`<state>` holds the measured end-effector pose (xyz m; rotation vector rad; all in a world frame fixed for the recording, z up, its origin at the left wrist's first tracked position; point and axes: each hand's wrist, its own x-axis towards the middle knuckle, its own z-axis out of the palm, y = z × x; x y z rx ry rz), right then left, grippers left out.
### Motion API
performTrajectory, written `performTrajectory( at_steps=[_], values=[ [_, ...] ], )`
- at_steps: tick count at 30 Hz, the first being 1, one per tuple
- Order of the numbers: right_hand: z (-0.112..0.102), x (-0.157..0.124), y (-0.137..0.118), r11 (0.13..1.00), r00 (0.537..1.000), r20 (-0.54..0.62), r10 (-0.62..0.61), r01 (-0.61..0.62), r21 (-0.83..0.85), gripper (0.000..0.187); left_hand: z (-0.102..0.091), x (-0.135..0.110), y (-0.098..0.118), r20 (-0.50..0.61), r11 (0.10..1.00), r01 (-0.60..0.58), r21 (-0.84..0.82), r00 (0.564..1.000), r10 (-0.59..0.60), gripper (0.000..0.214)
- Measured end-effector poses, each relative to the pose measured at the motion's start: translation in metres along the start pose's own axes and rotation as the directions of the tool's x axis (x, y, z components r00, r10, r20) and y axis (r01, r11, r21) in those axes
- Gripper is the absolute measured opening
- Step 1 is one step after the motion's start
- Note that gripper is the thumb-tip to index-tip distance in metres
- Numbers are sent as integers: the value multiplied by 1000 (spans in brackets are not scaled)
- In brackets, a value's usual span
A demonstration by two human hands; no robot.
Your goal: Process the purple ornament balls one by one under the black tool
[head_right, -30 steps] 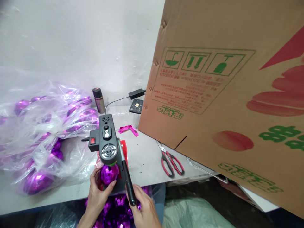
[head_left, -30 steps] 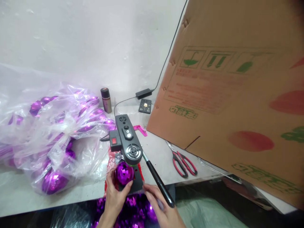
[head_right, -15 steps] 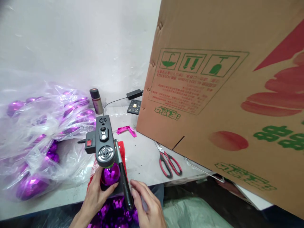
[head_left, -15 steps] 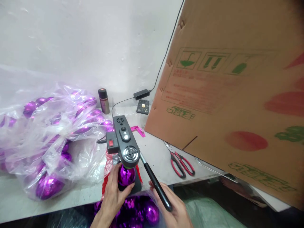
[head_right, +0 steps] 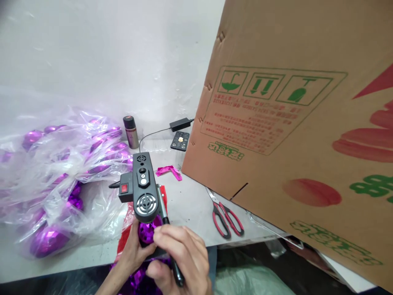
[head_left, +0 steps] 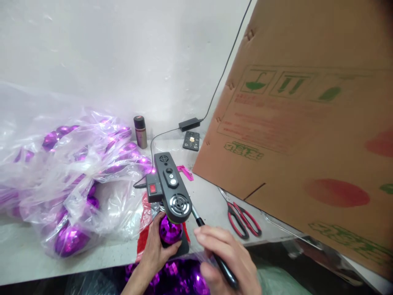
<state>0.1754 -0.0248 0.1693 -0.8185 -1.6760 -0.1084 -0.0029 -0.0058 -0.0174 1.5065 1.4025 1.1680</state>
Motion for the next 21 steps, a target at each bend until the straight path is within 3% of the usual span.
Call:
performTrajectory(
  at_steps=[4,9,15,18,21],
  values=[
    [25,9,0,990,985,-166,40,-17,138,45,4,-3,-5,-27,999,-35,39,999,36,86],
    [49,-15,4,986,928,-364,76,-16,165,45,9,-5,-10,-34,995,-62,73,997,65,87],
    [49,-43,13,983,935,-339,103,-44,177,42,6,-5,-8,-16,997,-39,72,999,41,85],
    [48,-43,13,981,935,-335,117,-55,188,44,2,-4,-8,40,997,-35,61,999,33,83],
    [49,-38,10,978,925,-362,115,-41,205,46,3,-4,-9,24,997,-49,56,999,47,84]
  ],
)
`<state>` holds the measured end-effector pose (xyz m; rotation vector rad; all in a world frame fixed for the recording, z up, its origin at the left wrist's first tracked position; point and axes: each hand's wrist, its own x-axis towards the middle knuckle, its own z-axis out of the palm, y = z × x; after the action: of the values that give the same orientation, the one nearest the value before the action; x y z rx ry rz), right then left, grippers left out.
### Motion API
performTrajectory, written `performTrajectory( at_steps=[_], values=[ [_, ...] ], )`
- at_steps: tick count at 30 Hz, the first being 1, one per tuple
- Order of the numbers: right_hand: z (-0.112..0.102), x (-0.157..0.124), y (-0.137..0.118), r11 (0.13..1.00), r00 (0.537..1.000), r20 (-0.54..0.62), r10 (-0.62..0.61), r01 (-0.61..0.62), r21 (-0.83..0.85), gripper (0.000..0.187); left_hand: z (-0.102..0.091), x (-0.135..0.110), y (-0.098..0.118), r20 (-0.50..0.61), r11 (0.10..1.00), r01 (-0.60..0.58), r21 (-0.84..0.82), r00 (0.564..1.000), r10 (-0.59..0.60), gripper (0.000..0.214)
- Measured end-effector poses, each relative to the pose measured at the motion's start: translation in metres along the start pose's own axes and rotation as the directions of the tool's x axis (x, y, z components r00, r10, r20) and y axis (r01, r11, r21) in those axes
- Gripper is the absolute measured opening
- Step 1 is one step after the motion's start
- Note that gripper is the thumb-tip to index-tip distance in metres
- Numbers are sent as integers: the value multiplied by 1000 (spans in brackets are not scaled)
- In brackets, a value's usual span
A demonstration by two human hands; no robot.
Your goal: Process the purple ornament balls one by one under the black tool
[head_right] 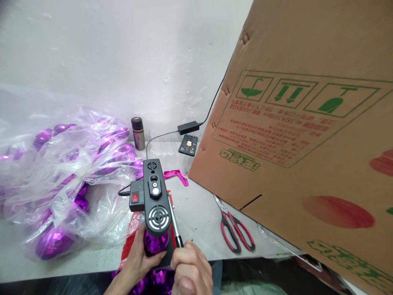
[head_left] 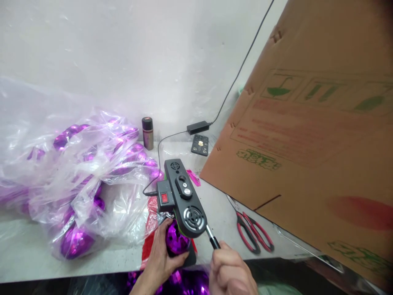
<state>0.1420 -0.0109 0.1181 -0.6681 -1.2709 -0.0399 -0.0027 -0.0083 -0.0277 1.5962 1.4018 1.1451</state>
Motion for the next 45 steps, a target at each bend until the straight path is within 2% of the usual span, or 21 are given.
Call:
performTrajectory(
  at_steps=[5,11,15,21,27,33,38,40,42,45],
  values=[
    [5,7,-7,999,999,-24,35,-35,-11,45,5,1,2,-53,1000,-16,5,998,16,85],
    [13,24,-19,995,996,-32,80,-82,-62,56,0,3,5,-29,1000,-16,-7,999,16,84],
    [13,22,-20,992,993,-56,104,-107,-66,54,1,5,4,-10,1000,-14,-12,1000,14,85],
    [13,16,-20,987,985,-65,161,-159,29,54,4,6,12,-18,999,33,-10,999,-33,89],
    [21,15,-23,963,952,-165,260,-243,113,55,-3,11,27,34,998,44,-45,999,-43,89],
    [19,13,-16,960,959,-128,252,-231,156,56,-5,14,34,44,997,55,-58,998,-52,89],
    [21,-7,-8,984,975,-163,149,-131,118,55,-4,14,34,41,996,53,-66,998,-50,91],
    [23,-11,-8,983,968,-190,163,-143,117,56,-4,16,34,31,996,43,-81,999,-40,91],
    [25,-6,-11,976,955,-224,196,-168,135,56,-2,17,34,15,994,39,-100,999,-38,90],
    [24,17,-18,968,941,-236,242,-216,129,53,0,13,31,10,989,74,-132,997,-73,91]
  ],
)
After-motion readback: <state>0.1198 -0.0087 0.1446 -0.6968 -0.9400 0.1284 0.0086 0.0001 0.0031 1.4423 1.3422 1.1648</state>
